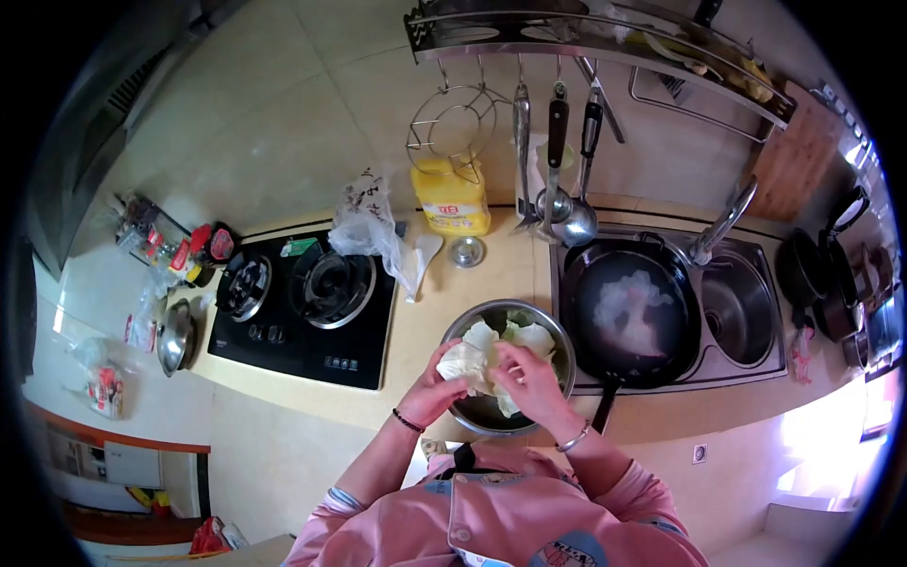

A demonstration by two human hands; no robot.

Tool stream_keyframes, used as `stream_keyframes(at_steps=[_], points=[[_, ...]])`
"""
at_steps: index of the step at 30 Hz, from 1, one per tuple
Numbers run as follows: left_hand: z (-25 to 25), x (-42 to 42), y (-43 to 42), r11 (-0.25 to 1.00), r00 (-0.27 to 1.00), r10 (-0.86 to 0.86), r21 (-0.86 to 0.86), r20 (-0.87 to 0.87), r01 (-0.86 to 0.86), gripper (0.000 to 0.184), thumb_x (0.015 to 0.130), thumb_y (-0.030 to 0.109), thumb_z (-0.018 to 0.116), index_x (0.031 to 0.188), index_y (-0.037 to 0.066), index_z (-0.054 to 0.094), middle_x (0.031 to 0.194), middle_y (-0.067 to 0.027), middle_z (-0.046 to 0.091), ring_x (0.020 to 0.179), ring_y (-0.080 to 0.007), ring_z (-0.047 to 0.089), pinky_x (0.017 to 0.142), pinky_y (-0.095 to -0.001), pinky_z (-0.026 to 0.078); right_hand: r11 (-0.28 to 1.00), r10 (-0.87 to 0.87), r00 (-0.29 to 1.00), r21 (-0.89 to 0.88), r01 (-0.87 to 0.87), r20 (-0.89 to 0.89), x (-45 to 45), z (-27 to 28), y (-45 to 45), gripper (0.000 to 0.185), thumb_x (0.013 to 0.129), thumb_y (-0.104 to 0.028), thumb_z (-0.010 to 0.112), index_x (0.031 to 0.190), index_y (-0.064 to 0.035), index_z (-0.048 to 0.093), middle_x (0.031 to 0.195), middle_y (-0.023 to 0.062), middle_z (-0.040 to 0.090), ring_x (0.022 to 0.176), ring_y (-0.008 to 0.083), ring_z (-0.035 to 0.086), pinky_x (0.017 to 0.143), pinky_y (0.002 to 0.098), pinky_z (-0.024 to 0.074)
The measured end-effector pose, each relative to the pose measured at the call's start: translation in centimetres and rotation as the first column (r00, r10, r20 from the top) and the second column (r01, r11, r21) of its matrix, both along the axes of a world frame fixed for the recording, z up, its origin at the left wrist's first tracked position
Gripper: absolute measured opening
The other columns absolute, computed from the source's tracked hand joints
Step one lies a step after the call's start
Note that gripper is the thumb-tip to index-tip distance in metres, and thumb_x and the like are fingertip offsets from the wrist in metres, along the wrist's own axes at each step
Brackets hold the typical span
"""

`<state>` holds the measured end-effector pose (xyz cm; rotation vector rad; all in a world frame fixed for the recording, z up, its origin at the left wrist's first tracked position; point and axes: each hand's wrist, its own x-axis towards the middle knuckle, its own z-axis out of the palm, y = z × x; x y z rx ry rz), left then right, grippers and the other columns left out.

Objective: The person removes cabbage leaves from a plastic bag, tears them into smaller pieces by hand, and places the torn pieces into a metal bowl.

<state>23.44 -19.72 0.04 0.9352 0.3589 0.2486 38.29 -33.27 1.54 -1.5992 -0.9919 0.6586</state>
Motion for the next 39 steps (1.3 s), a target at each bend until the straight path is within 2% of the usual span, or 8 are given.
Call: stream_keyframes(at_steps=[5,7,13,20,25,28,34,39], points=[[0.2,-0.3,-0.6,0.987,0.999,0.010,0.164,-0.046,-0.002,0.075,0.073,-0.004,0.066,0.133,0.013,0.025,0.119,-0.0054,0.047,0.107,-0.0144,0.048,0.091,-0.0272,0.040,0.995,0.091,0.995,0.034,-0.092,0.030,-0.7,0.3,0.4,0.030,0.078,-0.010,0.063,0.107,-0.0048,0.058,0.098,0.0101,0.056,0.081,0.0188,0.059,0.069,0.0288,0.0499],[-0.7,-0.5,-0.5,0.980,0.999,0.043,0.198,-0.021,-0.038,0.078,0.072,-0.002,0.069,0.134,0.011,0.023,0.121,-0.0055,0.045,0.109,-0.0136,0.047,0.092,-0.0276,0.040,0.989,0.058,0.905,0.097,-0.109,0.420,-0.5,0.6,0.1,0.029,0.075,-0.011,0.066,0.103,-0.0054,0.060,0.097,0.0101,0.055,0.083,0.0217,0.058,0.074,0.0317,0.0488],[-0.2,-0.5,-1.0,0.970,1.000,-0.021,0.244,0.015,0.017,0.082,0.070,0.001,0.073,0.134,0.008,0.022,0.122,-0.0061,0.044,0.110,-0.0146,0.046,0.094,-0.0291,0.040,0.966,0.106,0.779,0.123,-0.229,0.618,-0.9,1.7,0.1,0.021,0.070,-0.010,0.067,0.091,-0.0069,0.064,0.089,0.0062,0.058,0.080,0.0209,0.057,0.075,0.0318,0.0481],[0.0,-0.6,-0.7,0.936,0.997,-0.007,0.350,-0.081,0.035,0.082,0.069,-0.002,0.073,0.134,0.008,0.024,0.119,-0.0058,0.047,0.109,-0.0144,0.047,0.094,-0.0283,0.040,0.955,0.141,0.921,0.195,-0.223,0.362,-0.9,1.1,0.2,0.012,0.074,-0.006,0.064,0.086,-0.0049,0.063,0.084,0.0066,0.059,0.078,0.0228,0.057,0.069,0.0319,0.0482],[0.1,-0.5,-0.9,0.963,0.998,-0.031,0.266,-0.052,0.043,0.082,0.069,-0.002,0.073,0.134,0.009,0.025,0.119,-0.0053,0.048,0.109,-0.0136,0.047,0.095,-0.0286,0.039,0.988,-0.090,0.995,0.132,0.082,0.053,-1.2,0.6,0.6,0.007,0.081,-0.004,0.057,0.087,-0.0009,0.055,0.084,0.0098,0.060,0.075,0.0190,0.058,0.068,0.0292,0.0468],[-0.1,-0.4,-0.9,0.973,1.000,-0.022,0.229,-0.001,0.022,0.082,0.069,-0.002,0.073,0.133,0.010,0.025,0.120,-0.0050,0.047,0.110,-0.0133,0.046,0.095,-0.0286,0.039,0.998,-0.065,0.997,-0.026,0.064,-0.037,-1.2,0.7,0.5,0.012,0.083,-0.005,0.057,0.093,-0.0002,0.053,0.082,0.0103,0.057,0.074,0.0181,0.057,0.067,0.0278,0.0459],[-1.0,-0.2,-1.3,0.949,1.000,0.010,0.316,0.022,-0.017,0.081,0.068,0.000,0.074,0.132,0.012,0.025,0.121,-0.0050,0.045,0.112,-0.0151,0.044,0.094,-0.0292,0.039,0.995,-0.044,0.965,0.100,0.019,0.258,-2.6,1.7,0.7,0.026,0.078,-0.009,0.064,0.100,-0.0017,0.051,0.093,0.0122,0.052,0.075,0.0211,0.057,0.066,0.0280,0.0472],[-0.9,0.0,-1.9,0.894,0.997,0.063,0.441,0.054,-0.080,0.076,0.068,0.000,0.074,0.129,0.012,0.028,0.118,-0.0049,0.045,0.110,-0.0155,0.045,0.093,-0.0296,0.040,0.998,-0.059,0.984,0.040,0.053,0.165,-2.4,1.2,1.1,0.030,0.076,-0.012,0.066,0.101,-0.0012,0.053,0.097,0.0137,0.052,0.077,0.0241,0.058,0.065,0.0307,0.0491]])
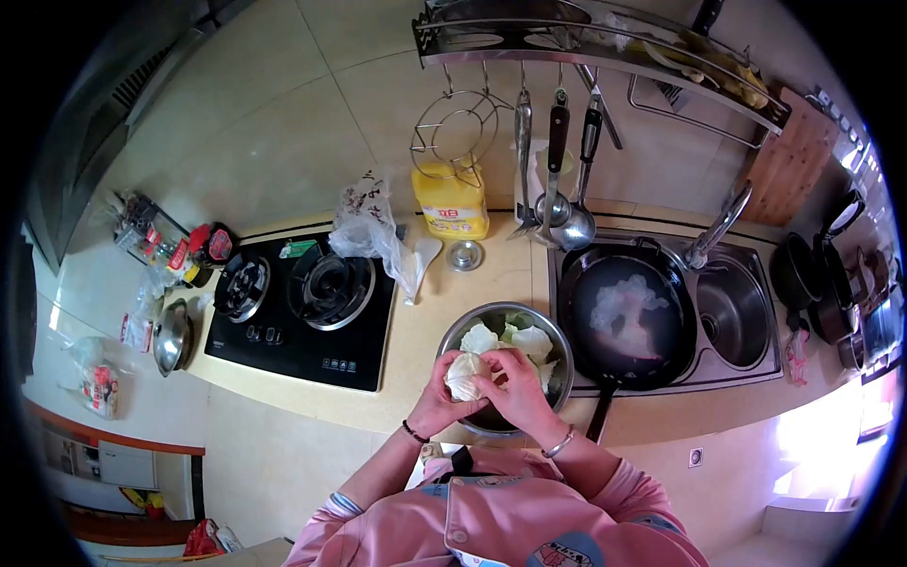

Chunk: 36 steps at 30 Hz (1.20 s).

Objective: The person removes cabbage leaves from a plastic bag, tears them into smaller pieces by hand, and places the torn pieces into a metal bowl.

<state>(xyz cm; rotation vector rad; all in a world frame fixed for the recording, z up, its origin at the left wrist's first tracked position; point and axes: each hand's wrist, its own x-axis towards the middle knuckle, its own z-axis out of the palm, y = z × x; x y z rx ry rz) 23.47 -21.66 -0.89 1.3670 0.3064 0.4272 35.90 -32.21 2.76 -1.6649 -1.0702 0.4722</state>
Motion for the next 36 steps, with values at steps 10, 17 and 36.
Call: stream_keyframes(at_steps=[10,17,36], points=[[0.5,-0.9,-0.1,0.993,1.000,0.010,-0.121,-0.018,-0.012,0.080,0.067,-0.006,0.070,0.132,0.010,0.027,0.120,-0.0056,0.046,0.108,-0.0157,0.048,0.089,-0.0294,0.044,0.966,-0.178,0.984,-0.189,0.178,0.019,0.6,-1.7,-0.3,0.011,0.078,-0.004,0.057,0.087,-0.0018,0.053,0.085,0.0150,0.060,0.070,0.0273,0.061,0.059,0.0341,0.0492],[-0.6,-1.1,-0.5,0.893,0.994,0.015,-0.448,0.111,0.037,0.074,0.067,-0.007,0.064,0.131,0.010,0.030,0.120,-0.0031,0.046,0.111,-0.0149,0.046,0.094,-0.0294,0.039,0.989,-0.102,0.906,0.141,0.048,0.411,-0.8,-0.7,-0.1,0.018,0.079,-0.004,0.054,0.097,-0.0016,0.054,0.081,0.0168,0.060,0.071,0.0220,0.061,0.063,0.0300,0.0483],[-1.2,0.4,0.2,0.860,0.990,0.092,-0.510,0.105,-0.026,0.063,0.073,0.011,0.064,0.126,0.003,0.032,0.117,-0.0111,0.048,0.108,-0.0208,0.048,0.092,-0.0319,0.039,0.980,0.083,0.776,-0.091,-0.179,-0.626,-0.2,-2.3,-0.1,0.013,0.082,-0.007,0.052,0.091,0.0022,0.053,0.069,0.0043,0.058,0.058,0.0095,0.056,0.052,0.0224,0.0468]])
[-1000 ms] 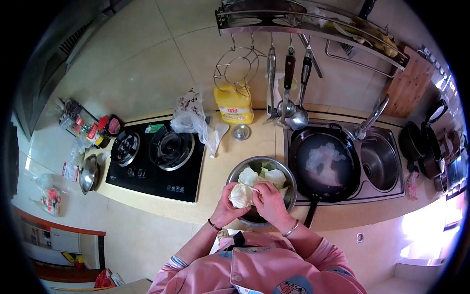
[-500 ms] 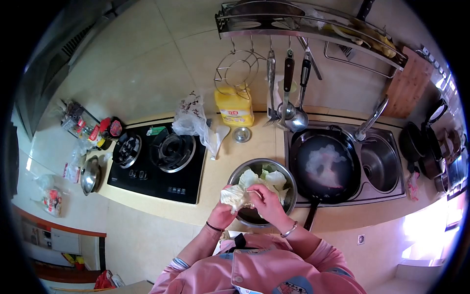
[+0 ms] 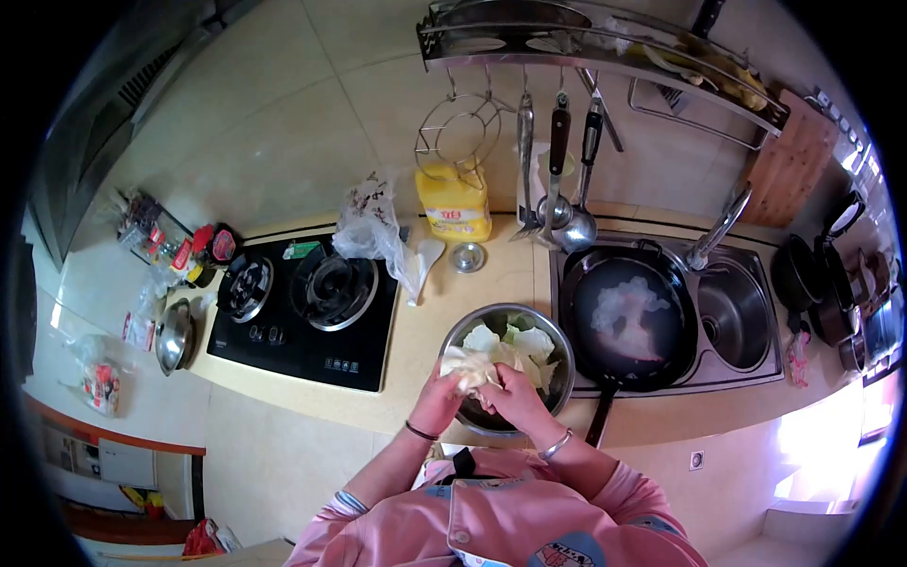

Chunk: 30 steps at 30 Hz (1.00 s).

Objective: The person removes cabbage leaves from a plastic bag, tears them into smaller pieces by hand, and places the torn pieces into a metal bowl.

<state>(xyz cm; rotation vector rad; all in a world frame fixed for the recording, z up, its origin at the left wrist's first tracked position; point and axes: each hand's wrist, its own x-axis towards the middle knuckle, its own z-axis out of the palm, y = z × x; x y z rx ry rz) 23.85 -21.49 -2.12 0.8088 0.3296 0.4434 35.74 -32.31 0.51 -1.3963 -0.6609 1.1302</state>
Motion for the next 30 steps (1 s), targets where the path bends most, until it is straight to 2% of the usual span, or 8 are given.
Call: stream_keyframes(at_steps=[2,7,12,18,21,23,27,30], points=[[1.7,1.4,-2.1,0.743,0.889,0.449,0.591,-0.093,-0.313,0.057,0.081,0.021,0.063,0.125,0.000,0.032,0.113,-0.0135,0.050,0.103,-0.0185,0.050,0.089,-0.0295,0.041,0.998,-0.067,0.997,0.012,0.067,-0.025,-0.5,-0.8,0.3,0.011,0.082,-0.006,0.053,0.090,0.0013,0.053,0.069,0.0030,0.057,0.058,0.0082,0.055,0.052,0.0217,0.0460],[2.5,1.1,-1.5,0.586,0.871,0.475,0.784,-0.127,-0.205,0.050,0.084,0.025,0.059,0.120,0.000,0.036,0.101,-0.0126,0.057,0.088,-0.0184,0.057,0.075,-0.0289,0.047,0.996,-0.091,0.962,0.009,0.092,0.257,-1.4,0.9,0.0,0.010,0.082,-0.007,0.056,0.088,0.0008,0.054,0.068,0.0006,0.055,0.057,0.0065,0.052,0.050,0.0212,0.0439],[1.7,1.2,-0.9,0.983,0.928,0.161,0.143,-0.337,-0.119,0.043,0.088,0.044,0.046,0.109,0.006,0.046,0.085,-0.0077,0.058,0.069,-0.0137,0.055,0.054,-0.0226,0.041,0.999,-0.015,0.969,0.042,0.005,0.248,-0.9,0.7,-0.6,0.014,0.084,-0.013,0.060,0.090,-0.0011,0.055,0.066,0.0027,0.058,0.057,0.0076,0.055,0.053,0.0220,0.0463],[1.2,-0.5,2.0,0.849,0.975,-0.223,-0.494,-0.019,0.185,0.052,0.086,0.060,0.033,0.092,0.013,0.055,0.062,-0.0014,0.053,0.044,-0.0107,0.042,0.036,-0.0197,0.027,1.000,0.015,0.947,-0.001,-0.015,0.320,3.0,1.1,-2.1,0.018,0.081,-0.014,0.062,0.092,-0.0008,0.057,0.069,0.0030,0.059,0.060,0.0085,0.056,0.056,0.0234,0.0459],[1.5,-0.7,1.1,0.947,0.961,-0.131,-0.319,-0.245,0.047,0.041,0.090,0.046,0.041,0.106,0.010,0.053,0.081,-0.0046,0.059,0.056,-0.0154,0.052,0.040,-0.0205,0.032,0.994,-0.018,0.787,-0.071,0.078,0.617,3.5,-0.1,-2.1,0.036,0.077,-0.018,0.066,0.106,-0.0007,0.055,0.084,0.0120,0.060,0.073,0.0170,0.059,0.068,0.0275,0.0480],[1.4,-0.7,1.1,0.958,0.968,-0.127,-0.281,-0.218,0.063,0.036,0.091,0.039,0.043,0.110,0.010,0.051,0.087,-0.0040,0.059,0.064,-0.0142,0.053,0.044,-0.0210,0.034,0.994,-0.043,0.064,0.036,0.104,0.997,3.3,0.0,-1.9,0.047,0.074,-0.020,0.069,0.114,-0.0028,0.052,0.104,0.0162,0.056,0.090,0.0230,0.057,0.078,0.0306,0.0470],[2.3,-1.1,-0.1,0.991,0.938,-0.124,-0.092,-0.322,0.099,0.035,0.091,0.040,0.043,0.115,0.013,0.046,0.083,-0.0020,0.056,0.062,-0.0105,0.052,0.043,-0.0193,0.033,0.978,-0.082,0.745,0.196,-0.066,0.662,1.6,1.5,-0.8,0.052,0.073,-0.022,0.071,0.118,-0.0069,0.051,0.114,0.0149,0.053,0.100,0.0263,0.054,0.080,0.0344,0.0468],[3.4,-0.8,-0.6,0.983,0.900,-0.076,0.119,-0.430,0.140,0.038,0.088,0.039,0.053,0.116,0.014,0.045,0.075,0.0030,0.055,0.055,-0.0036,0.048,0.044,-0.0167,0.034,0.978,-0.031,0.718,0.171,-0.122,0.695,1.2,2.5,-0.4,0.036,0.075,-0.021,0.069,0.105,-0.0028,0.059,0.112,0.0137,0.055,0.100,0.0243,0.055,0.080,0.0311,0.0466]])
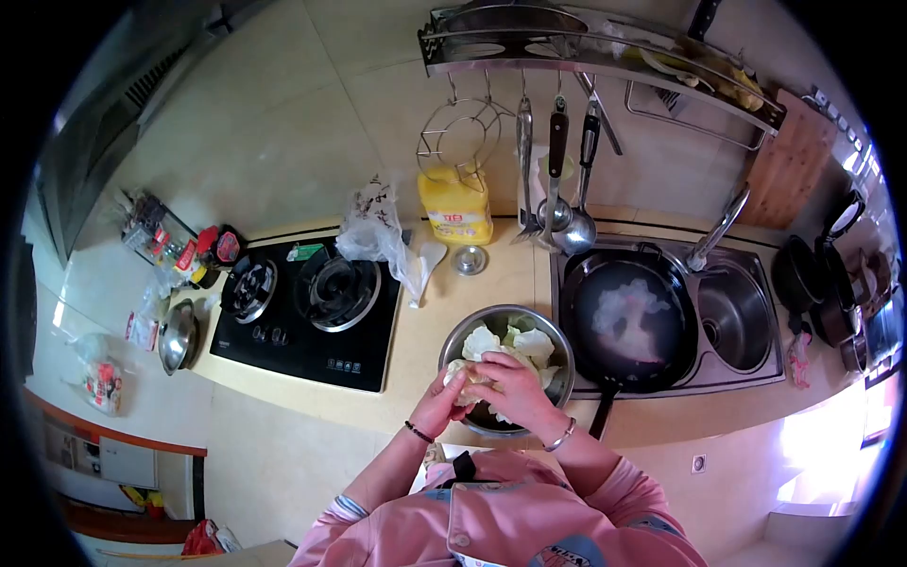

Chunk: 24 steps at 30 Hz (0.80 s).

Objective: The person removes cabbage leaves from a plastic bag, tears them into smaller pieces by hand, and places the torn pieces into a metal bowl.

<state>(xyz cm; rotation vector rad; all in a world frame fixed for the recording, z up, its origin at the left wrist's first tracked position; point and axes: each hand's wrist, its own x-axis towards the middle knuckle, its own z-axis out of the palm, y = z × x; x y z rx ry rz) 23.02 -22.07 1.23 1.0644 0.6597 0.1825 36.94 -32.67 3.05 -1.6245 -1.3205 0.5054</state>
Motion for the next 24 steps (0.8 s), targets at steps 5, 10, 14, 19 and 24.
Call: stream_keyframes(at_steps=[5,10,14,19,24], points=[[-0.6,-0.7,0.2,0.997,1.000,-0.030,0.077,0.003,0.029,0.039,0.085,0.024,0.060,0.118,0.012,0.043,0.087,0.0000,0.055,0.065,-0.0046,0.050,0.048,-0.0168,0.037,0.992,-0.064,0.938,-0.126,0.021,-0.341,1.2,-1.4,0.0,0.023,0.082,-0.020,0.063,0.087,0.0023,0.061,0.077,0.0042,0.058,0.066,0.0095,0.052,0.060,0.0238,0.0434],[-2.2,-0.8,0.5,0.994,0.995,-0.074,0.081,0.067,0.069,0.044,0.081,0.012,0.062,0.120,0.008,0.040,0.092,-0.0018,0.055,0.068,-0.0074,0.053,0.052,-0.0198,0.042,0.947,-0.283,0.874,-0.260,0.189,-0.396,0.5,-2.5,0.2,0.025,0.081,-0.021,0.064,0.090,0.0012,0.058,0.075,0.0049,0.057,0.067,0.0094,0.052,0.061,0.0245,0.0440],[-1.5,-1.1,1.3,0.998,0.998,-0.058,-0.019,0.041,0.059,0.046,0.083,0.016,0.060,0.124,0.010,0.039,0.091,-0.0008,0.055,0.068,-0.0066,0.051,0.053,-0.0185,0.040,0.999,-0.025,0.985,-0.028,0.021,-0.171,-0.8,-0.3,0.0,0.035,0.078,-0.017,0.067,0.108,-0.0033,0.055,0.093,0.0062,0.058,0.082,0.0115,0.056,0.071,0.0252,0.0463],[-1.3,-1.4,1.9,0.980,0.980,-0.198,-0.007,0.026,0.198,0.048,0.084,0.019,0.060,0.125,0.008,0.038,0.088,0.0021,0.055,0.069,-0.0046,0.048,0.054,-0.0167,0.038,0.982,0.069,0.897,-0.127,-0.137,-0.437,1.4,-2.7,0.4,0.034,0.080,-0.023,0.065,0.107,-0.0037,0.057,0.091,0.0093,0.062,0.081,0.0165,0.059,0.072,0.0300,0.0480],[-1.6,-1.3,2.2,0.971,0.968,-0.236,-0.017,0.079,0.238,0.038,0.084,0.022,0.060,0.117,0.011,0.044,0.083,0.0047,0.053,0.063,-0.0012,0.043,0.051,-0.0158,0.032,0.989,-0.086,0.995,-0.128,0.080,-0.043,0.4,-1.8,0.2,0.024,0.083,-0.017,0.057,0.101,-0.0016,0.058,0.083,0.0157,0.063,0.077,0.0255,0.063,0.071,0.0321,0.0486]])
